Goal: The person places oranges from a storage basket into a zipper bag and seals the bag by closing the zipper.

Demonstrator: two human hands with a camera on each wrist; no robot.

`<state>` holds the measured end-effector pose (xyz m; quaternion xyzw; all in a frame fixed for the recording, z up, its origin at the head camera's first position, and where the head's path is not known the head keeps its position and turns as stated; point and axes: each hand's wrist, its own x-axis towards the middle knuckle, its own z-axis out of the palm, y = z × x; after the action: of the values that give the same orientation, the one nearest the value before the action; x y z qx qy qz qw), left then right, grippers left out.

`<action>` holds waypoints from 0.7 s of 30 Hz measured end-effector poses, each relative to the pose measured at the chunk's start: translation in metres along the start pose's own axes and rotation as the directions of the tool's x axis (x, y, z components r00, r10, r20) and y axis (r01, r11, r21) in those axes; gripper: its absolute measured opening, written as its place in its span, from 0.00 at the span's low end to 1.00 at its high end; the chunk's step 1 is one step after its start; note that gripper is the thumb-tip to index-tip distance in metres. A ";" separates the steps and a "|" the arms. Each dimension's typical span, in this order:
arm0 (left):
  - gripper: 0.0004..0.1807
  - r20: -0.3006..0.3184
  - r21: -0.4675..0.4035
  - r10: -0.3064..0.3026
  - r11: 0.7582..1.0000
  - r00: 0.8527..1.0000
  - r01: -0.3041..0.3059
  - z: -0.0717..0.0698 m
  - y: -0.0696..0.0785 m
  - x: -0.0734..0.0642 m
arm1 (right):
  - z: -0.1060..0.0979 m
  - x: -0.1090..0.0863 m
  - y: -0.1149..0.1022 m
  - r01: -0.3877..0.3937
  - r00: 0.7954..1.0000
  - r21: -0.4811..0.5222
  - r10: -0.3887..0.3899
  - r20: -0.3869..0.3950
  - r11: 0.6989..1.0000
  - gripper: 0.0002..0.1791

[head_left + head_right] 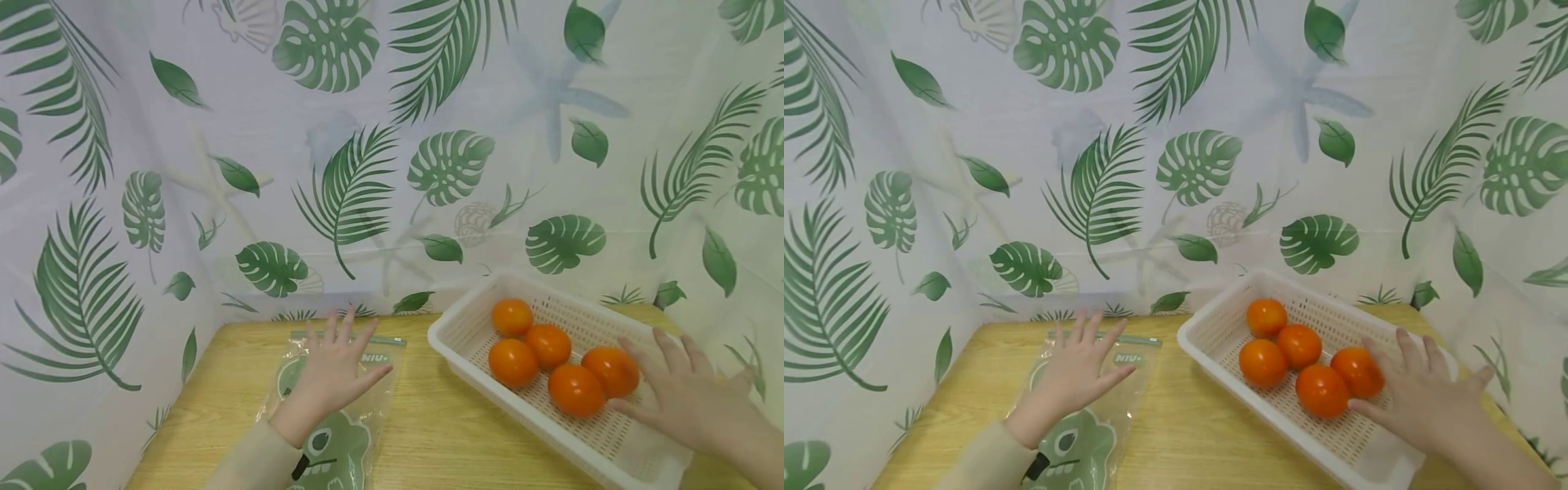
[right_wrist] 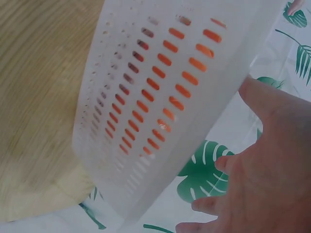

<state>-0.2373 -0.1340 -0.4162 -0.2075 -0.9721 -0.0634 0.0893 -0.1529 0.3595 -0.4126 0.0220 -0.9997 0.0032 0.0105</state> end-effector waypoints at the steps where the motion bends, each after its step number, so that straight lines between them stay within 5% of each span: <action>1: 0.44 0.000 0.002 0.005 1.000 1.000 -0.005 0.000 0.001 0.002 | 0.000 0.000 0.002 -0.004 1.000 -0.004 0.004 -0.002 1.000 0.59; 14: 0.43 0.030 -0.012 0.032 0.999 0.999 -0.032 0.006 0.021 0.026 | 0.006 0.006 0.029 -0.104 0.993 0.068 0.100 0.059 0.992 0.61; 21: 0.43 0.050 -0.033 0.048 0.998 0.998 -0.046 0.012 0.034 0.036 | 0.011 0.010 0.045 -0.061 0.998 0.020 0.060 0.024 0.998 0.61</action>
<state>-0.2574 -0.0873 -0.4176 -0.2334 -0.9677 -0.0716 0.0629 -0.1655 0.4038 -0.4239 -0.0081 -0.9999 0.0139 -0.0017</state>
